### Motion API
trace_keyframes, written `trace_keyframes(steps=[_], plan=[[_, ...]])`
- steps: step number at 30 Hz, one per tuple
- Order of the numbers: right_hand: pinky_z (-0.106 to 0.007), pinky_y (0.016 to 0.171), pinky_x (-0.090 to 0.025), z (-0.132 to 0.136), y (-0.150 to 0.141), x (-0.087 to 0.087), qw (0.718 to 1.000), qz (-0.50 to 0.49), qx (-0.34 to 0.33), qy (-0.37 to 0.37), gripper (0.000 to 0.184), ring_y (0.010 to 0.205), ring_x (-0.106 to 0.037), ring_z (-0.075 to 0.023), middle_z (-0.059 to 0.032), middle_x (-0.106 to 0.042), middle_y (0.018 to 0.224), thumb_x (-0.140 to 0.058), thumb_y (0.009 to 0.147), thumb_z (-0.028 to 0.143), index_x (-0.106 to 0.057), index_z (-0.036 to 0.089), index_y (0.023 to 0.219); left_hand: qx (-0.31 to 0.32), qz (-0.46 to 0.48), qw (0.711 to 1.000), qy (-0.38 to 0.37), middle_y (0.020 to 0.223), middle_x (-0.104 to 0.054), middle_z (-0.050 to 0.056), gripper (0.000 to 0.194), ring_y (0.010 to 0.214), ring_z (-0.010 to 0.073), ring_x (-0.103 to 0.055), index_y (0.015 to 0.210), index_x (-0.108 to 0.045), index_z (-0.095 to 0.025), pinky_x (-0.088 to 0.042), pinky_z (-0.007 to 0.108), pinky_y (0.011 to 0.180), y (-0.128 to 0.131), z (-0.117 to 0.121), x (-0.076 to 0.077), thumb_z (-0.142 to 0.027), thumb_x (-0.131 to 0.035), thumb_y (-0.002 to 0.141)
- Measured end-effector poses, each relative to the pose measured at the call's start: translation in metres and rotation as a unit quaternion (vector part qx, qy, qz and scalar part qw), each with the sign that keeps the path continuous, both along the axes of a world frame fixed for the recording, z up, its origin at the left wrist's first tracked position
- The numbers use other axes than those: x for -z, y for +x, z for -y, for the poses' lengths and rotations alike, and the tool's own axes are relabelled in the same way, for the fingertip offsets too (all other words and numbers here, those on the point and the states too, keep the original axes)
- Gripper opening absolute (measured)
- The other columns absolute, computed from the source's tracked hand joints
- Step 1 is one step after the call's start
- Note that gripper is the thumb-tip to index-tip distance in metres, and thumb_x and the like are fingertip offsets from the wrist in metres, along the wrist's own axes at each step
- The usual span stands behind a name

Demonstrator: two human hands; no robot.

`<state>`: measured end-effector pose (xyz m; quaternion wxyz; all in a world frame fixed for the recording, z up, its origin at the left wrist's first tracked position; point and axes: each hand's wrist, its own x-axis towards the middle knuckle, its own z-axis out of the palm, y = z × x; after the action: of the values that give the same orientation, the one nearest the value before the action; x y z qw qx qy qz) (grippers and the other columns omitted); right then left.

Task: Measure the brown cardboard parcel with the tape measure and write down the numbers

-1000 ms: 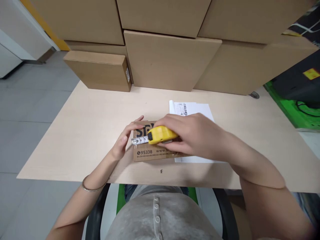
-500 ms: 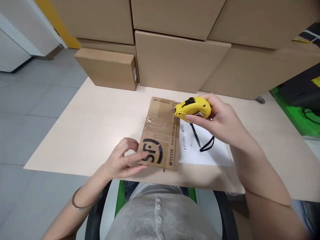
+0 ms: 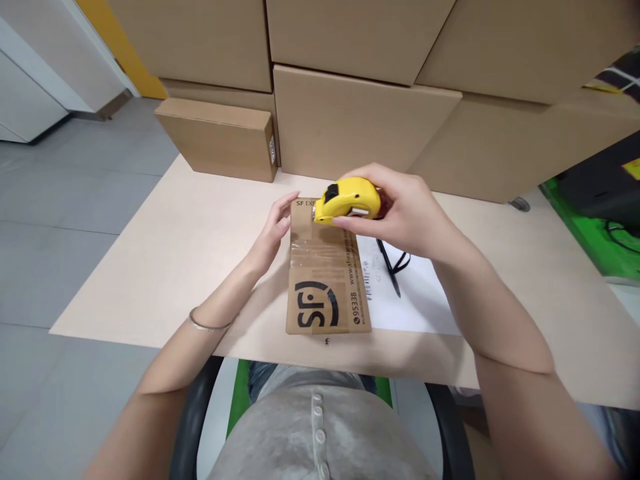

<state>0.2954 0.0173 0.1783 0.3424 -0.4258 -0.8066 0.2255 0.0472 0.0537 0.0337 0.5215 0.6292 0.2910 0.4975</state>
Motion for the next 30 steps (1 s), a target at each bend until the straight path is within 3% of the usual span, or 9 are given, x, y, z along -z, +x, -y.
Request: trace_keyframes(steps=[3, 8, 12, 17, 21, 26, 30], plan=[[-0.039, 0.087, -0.054, -0.011, -0.011, -0.001, 0.999, 0.030, -0.025, 0.010, 0.045, 0.101, -0.070, -0.0258, -0.0063, -0.076, 0.119, -0.080, 0.085, 0.044, -0.070, 0.025, 0.124, 0.037, 0.036, 0.998, -0.027, 0.154, -0.059, 0.007, 0.065, 0.143, 0.0348, -0.055, 0.143, -0.058, -0.036, -0.048, 0.054, 0.115, 0.013, 0.001, -0.001, -0.076, -0.059, 0.092], [-0.037, 0.084, -0.054, -0.020, -0.013, 0.007, 0.998, 0.036, -0.052, -0.010, 0.047, 0.097, -0.071, -0.0238, -0.0066, -0.077, 0.120, -0.078, 0.086, 0.041, -0.067, 0.025, 0.129, 0.057, 0.027, 0.998, 0.014, 0.149, -0.062, 0.005, 0.058, 0.133, 0.0312, -0.060, 0.141, -0.060, -0.037, -0.051, 0.047, 0.109, 0.014, 0.014, 0.001, -0.056, -0.076, 0.089], [-0.034, 0.081, -0.053, -0.021, -0.013, 0.013, 0.997, 0.024, -0.068, -0.010, 0.045, 0.091, -0.071, -0.0214, -0.0054, -0.078, 0.116, -0.078, 0.086, 0.039, -0.068, 0.024, 0.127, 0.039, 0.016, 0.999, -0.004, 0.142, -0.067, 0.006, 0.052, 0.134, 0.0320, -0.059, 0.131, -0.066, -0.033, -0.049, 0.048, 0.111, 0.014, 0.015, -0.002, -0.063, -0.071, 0.090], [-0.033, 0.083, -0.050, -0.018, -0.020, 0.015, 0.997, 0.038, -0.070, 0.015, 0.038, 0.096, -0.071, -0.0211, -0.0044, -0.079, 0.117, -0.075, 0.088, 0.035, -0.071, 0.024, 0.125, 0.012, 0.066, 0.993, -0.098, 0.122, -0.073, 0.005, 0.048, 0.123, 0.0294, -0.065, 0.112, -0.069, -0.028, -0.050, 0.050, 0.109, 0.021, 0.015, -0.008, -0.066, -0.041, 0.104], [-0.033, 0.084, -0.050, -0.011, -0.024, 0.012, 0.997, 0.059, -0.048, 0.025, 0.035, 0.096, -0.072, -0.0215, -0.0041, -0.080, 0.117, -0.073, 0.090, 0.034, -0.074, 0.024, 0.123, -0.010, 0.051, 0.996, -0.078, 0.118, -0.073, 0.004, 0.039, 0.120, 0.0270, -0.066, 0.110, -0.071, -0.028, -0.051, 0.046, 0.109, 0.022, 0.012, -0.007, -0.062, -0.054, 0.101], [-0.035, 0.082, -0.053, -0.001, -0.002, 0.006, 0.996, 0.087, -0.021, 0.015, 0.036, 0.094, -0.073, -0.0232, -0.0037, -0.081, 0.111, -0.077, 0.088, 0.035, -0.076, 0.026, 0.122, -0.017, -0.004, 1.000, -0.012, 0.124, -0.076, 0.003, 0.033, 0.126, 0.0262, -0.066, 0.114, -0.075, -0.030, -0.046, 0.046, 0.117, 0.017, 0.011, -0.015, -0.057, -0.065, 0.098], [-0.037, 0.077, -0.056, 0.012, 0.034, 0.006, 0.996, 0.075, 0.038, -0.025, 0.036, 0.089, -0.073, -0.0239, -0.0041, -0.080, 0.113, -0.081, 0.085, 0.037, -0.077, 0.027, 0.120, -0.004, -0.004, 1.000, -0.019, 0.128, -0.076, 0.003, 0.027, 0.128, 0.0263, -0.067, 0.115, -0.076, -0.031, -0.048, 0.049, 0.117, 0.020, 0.015, -0.024, -0.050, -0.065, 0.099]])
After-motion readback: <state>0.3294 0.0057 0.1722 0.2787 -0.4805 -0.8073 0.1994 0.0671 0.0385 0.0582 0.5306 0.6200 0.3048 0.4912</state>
